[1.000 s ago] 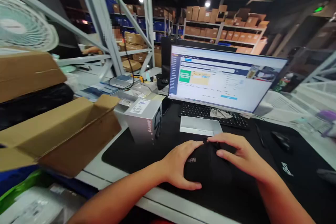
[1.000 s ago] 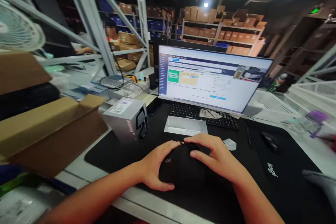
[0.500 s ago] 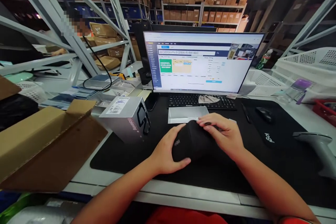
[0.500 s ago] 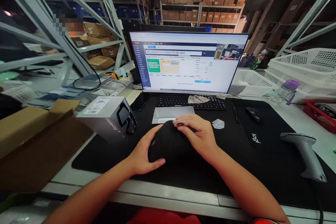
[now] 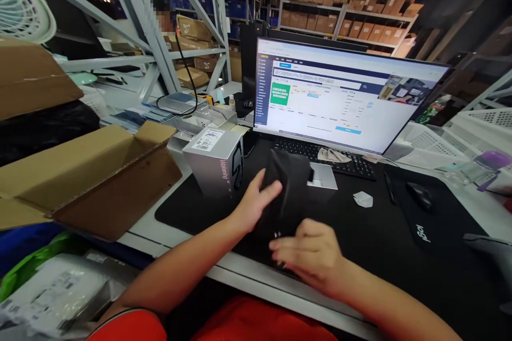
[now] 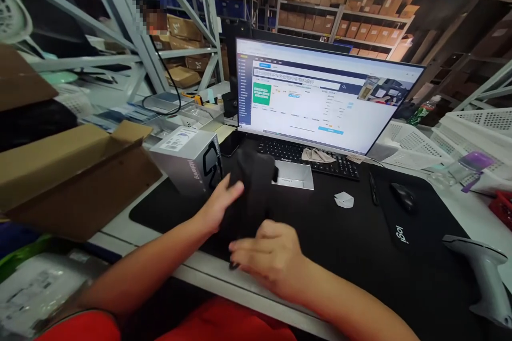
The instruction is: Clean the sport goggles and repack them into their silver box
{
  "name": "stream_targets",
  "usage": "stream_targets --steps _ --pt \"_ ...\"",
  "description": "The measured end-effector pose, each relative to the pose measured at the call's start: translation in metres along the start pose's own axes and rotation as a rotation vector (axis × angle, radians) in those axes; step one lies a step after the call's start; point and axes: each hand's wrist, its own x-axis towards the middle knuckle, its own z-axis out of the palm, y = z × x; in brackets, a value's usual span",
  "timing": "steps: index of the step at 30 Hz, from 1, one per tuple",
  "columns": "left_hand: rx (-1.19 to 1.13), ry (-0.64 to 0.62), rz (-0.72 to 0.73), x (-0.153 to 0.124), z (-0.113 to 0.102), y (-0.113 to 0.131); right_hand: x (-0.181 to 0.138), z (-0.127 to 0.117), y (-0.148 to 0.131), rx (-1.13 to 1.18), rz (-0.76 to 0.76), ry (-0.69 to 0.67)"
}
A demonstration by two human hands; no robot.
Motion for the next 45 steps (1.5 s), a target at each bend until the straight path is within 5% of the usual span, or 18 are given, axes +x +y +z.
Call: stream_targets --steps 3,7,10,14,18,26,37,40,45 --pt "-0.284 0.168 -0.11 0.005 0.007 0.019 -0.013 0.022 0.005 -0.173 0.005 -0.169" --pt "-0.517 0.249 -0.292 0.014 0.021 0.042 -0.014 0.02 0.022 -0.276 0.136 -0.273" --pt "-0.617 0.244 -0.363 0.015 0.031 0.044 -0.004 -0.001 0.032 -0.28 0.37 -0.392" --pt "-0.571 0.258 -0.334 0.006 0.038 0.017 0.005 -0.048 0.022 0.02 0.555 -0.58" --pt "-0.501 0.283 -0.235 -0.006 0.038 -0.017 0.002 -0.072 0.001 0.323 0.66 -0.346" --pt "-0.488 0.243 -0.196 -0.044 0.049 -0.043 -0.004 -0.037 0.045 -0.005 0.673 -0.067" --pt "-0.512 0.332 -0.396 -0.08 0.06 -0.077 -0.015 -0.004 0.056 -0.279 0.541 -0.286" --pt "-0.496 0.359 -0.405 -0.078 0.054 -0.079 -0.016 -0.002 0.055 -0.178 0.464 -0.294" --pt "-0.507 0.326 -0.458 -0.073 0.045 -0.073 -0.016 -0.012 0.061 0.108 0.659 -0.167"
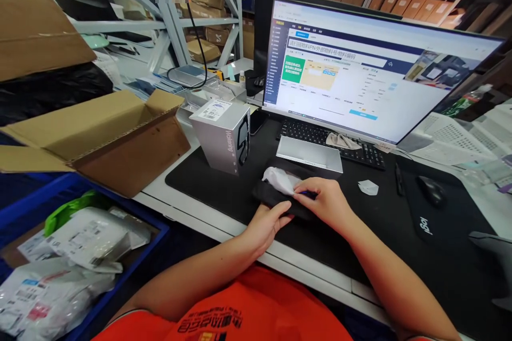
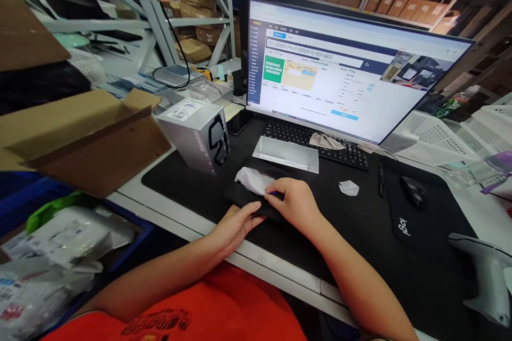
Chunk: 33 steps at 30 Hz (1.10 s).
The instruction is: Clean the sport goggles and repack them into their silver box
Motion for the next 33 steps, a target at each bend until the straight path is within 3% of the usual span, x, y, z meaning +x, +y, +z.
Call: stream_targets --steps 8,14,19,22,26,30,32,33 --pt "0.014 -0.064 -0.06 0.003 0.011 0.01 0.007 -0.021 0.011 0.204 0.292 0.104" --pt "-0.036 -0.05 -0.177 0.012 0.03 0.012 0.013 -0.031 0.026 0.378 0.373 0.153" --pt "0.024 -0.054 -0.238 0.022 0.045 0.007 0.018 -0.055 0.041 0.675 0.464 0.168" --pt "0.114 -0.091 -0.296 0.03 0.048 0.005 0.021 -0.073 0.047 0.794 0.424 0.308" --pt "0.282 -0.213 -0.417 0.026 0.042 0.01 0.02 -0.095 0.054 0.779 0.327 0.593" --pt "0.614 -0.574 -0.552 -0.003 0.034 0.026 0.008 -0.112 0.052 0.702 0.269 0.711" --pt "0.73 -0.694 -0.429 -0.017 0.033 0.04 0.0 -0.117 0.043 0.607 0.257 0.668" --pt "0.768 -0.675 -0.25 -0.021 0.035 0.048 -0.004 -0.118 0.037 0.537 0.266 0.609"
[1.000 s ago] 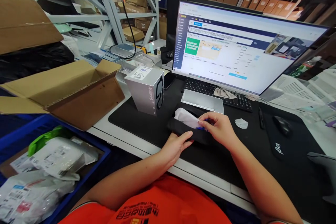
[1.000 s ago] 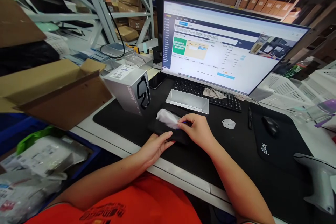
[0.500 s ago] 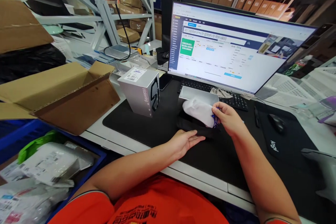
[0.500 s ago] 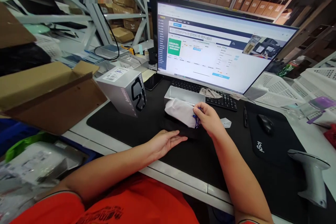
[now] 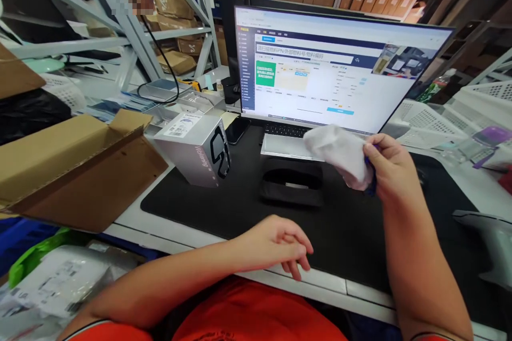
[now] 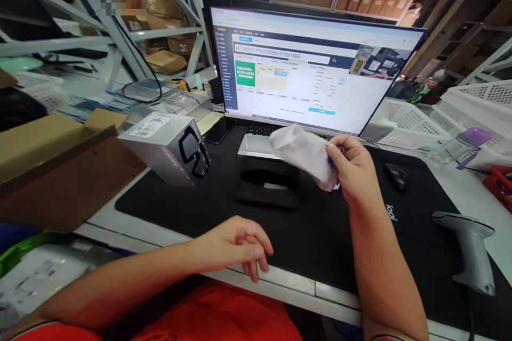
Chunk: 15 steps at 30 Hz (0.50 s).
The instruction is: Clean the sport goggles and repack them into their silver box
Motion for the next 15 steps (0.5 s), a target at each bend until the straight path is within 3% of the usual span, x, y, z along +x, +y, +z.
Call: stream_targets --steps 3,5,10,15 --pt "0.231 0.52 0.54 -0.006 -0.011 0.025 -0.015 0.009 -0.015 -0.281 -0.004 -0.183" --pt "0.336 0.689 0.748 0.001 -0.022 0.038 -0.024 0.022 -0.02 -0.39 -0.045 -0.263" --pt "0.461 0.522 0.665 0.027 -0.044 0.038 -0.037 0.058 -0.011 -0.341 -0.063 -0.322" --pt "0.376 0.653 0.67 0.035 -0.06 0.017 -0.027 0.058 0.003 -0.011 0.072 -0.274"
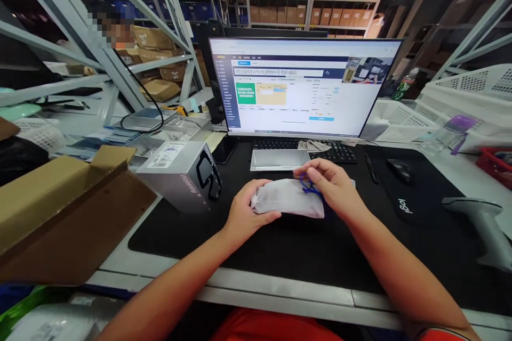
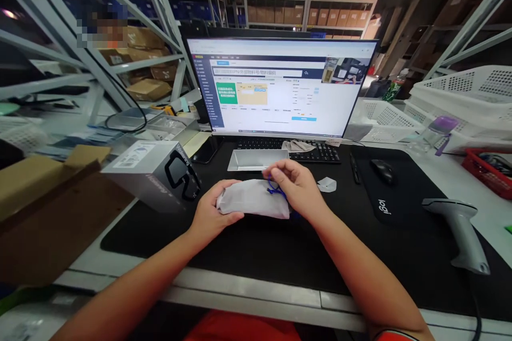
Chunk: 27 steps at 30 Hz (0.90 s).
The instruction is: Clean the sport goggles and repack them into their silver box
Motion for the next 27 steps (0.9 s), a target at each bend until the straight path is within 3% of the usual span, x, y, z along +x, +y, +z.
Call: stream_targets --steps 3,6,10,14,20,24,27 --pt "-0.224 0.107 -0.086 0.001 -0.006 -0.01 0.008 -0.015 0.003 0.073 -0.009 0.079" --pt "-0.431 0.139 -0.115 0.006 -0.011 -0.017 0.008 -0.021 0.004 -0.016 -0.02 0.061" --pt "-0.517 0.152 -0.147 0.011 -0.015 -0.019 -0.002 -0.01 0.001 -0.108 -0.076 -0.058" --pt "-0.54 0.122 -0.165 0.011 -0.017 -0.021 -0.01 0.001 -0.001 -0.165 -0.155 0.024" --pt "-0.547 0.053 -0.17 0.01 -0.015 -0.027 -0.005 -0.001 0.003 -0.203 -0.002 -0.03" --pt "-0.6 0.043 -0.19 0.012 -0.016 -0.029 0.0 -0.003 0.011 -0.068 0.111 -0.092" --pt "-0.606 0.027 -0.191 0.012 -0.017 -0.032 0.003 -0.001 0.017 -0.042 0.147 -0.044"
